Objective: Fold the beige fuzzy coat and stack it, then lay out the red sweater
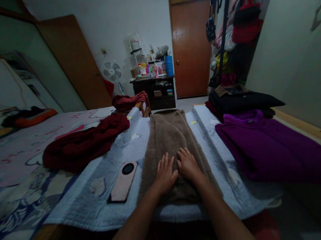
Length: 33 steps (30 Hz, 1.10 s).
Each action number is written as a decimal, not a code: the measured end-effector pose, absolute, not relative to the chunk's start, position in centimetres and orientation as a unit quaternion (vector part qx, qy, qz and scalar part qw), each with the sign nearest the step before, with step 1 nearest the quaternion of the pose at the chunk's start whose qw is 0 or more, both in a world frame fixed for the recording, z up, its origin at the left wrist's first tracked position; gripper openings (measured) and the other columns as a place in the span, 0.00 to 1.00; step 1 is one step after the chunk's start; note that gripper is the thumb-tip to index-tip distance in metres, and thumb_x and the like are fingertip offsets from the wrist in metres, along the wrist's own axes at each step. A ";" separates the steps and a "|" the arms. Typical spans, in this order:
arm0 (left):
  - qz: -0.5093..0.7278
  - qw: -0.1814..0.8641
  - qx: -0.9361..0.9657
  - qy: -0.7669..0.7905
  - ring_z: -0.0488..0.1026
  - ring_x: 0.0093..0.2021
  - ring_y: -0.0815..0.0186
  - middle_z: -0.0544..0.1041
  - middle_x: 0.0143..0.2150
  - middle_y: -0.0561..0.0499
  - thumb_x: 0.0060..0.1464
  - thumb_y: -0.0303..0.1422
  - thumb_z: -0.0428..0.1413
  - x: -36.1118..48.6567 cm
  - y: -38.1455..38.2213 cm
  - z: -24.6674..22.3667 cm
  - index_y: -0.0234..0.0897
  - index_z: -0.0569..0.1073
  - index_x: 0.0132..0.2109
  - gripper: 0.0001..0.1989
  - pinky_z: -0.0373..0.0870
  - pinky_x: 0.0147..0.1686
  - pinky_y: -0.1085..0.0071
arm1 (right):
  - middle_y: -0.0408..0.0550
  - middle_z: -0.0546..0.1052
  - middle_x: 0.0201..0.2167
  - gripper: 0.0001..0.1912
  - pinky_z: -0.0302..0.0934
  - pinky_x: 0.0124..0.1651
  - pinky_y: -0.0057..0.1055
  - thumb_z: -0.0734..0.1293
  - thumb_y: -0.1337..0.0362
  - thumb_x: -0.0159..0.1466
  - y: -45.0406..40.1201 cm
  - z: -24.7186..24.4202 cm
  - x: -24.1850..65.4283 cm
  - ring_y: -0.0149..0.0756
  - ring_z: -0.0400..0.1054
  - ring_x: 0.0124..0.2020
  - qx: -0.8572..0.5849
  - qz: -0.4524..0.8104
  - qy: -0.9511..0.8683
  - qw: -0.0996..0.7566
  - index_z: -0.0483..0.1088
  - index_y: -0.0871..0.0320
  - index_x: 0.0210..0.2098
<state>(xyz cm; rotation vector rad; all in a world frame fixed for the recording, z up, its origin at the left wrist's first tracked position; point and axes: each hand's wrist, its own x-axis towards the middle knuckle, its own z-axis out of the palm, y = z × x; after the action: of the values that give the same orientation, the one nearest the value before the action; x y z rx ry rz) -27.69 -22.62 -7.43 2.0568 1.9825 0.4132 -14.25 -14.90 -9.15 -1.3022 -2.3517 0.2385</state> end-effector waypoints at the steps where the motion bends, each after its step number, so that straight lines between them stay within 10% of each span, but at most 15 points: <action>1: 0.140 0.126 0.707 0.682 0.35 0.72 0.52 0.39 0.74 0.39 0.60 0.39 0.44 -27.7 -22.6 -7.5 0.32 0.51 0.70 0.33 0.39 0.68 0.53 | 0.59 0.64 0.63 0.23 0.50 0.66 0.44 0.58 0.66 0.65 -15.3 -9.1 -14.1 0.47 0.49 0.68 -0.469 0.086 -0.851 0.220 0.66 0.64 0.59; 33: 0.137 0.126 0.704 0.685 0.42 0.72 0.51 0.42 0.74 0.43 0.60 0.39 0.46 -27.9 -22.2 -7.1 0.40 0.54 0.69 0.31 0.44 0.67 0.53 | 0.51 0.61 0.66 0.28 0.46 0.68 0.40 0.54 0.71 0.63 -19.2 -7.7 -12.9 0.41 0.47 0.69 -0.477 0.074 -0.855 0.188 0.63 0.64 0.62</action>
<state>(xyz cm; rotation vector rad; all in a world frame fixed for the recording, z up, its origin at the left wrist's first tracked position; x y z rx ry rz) -27.88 -22.24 -7.11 2.0510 1.9941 0.3974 -12.87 -19.15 -7.71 -1.3420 -2.4057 0.2072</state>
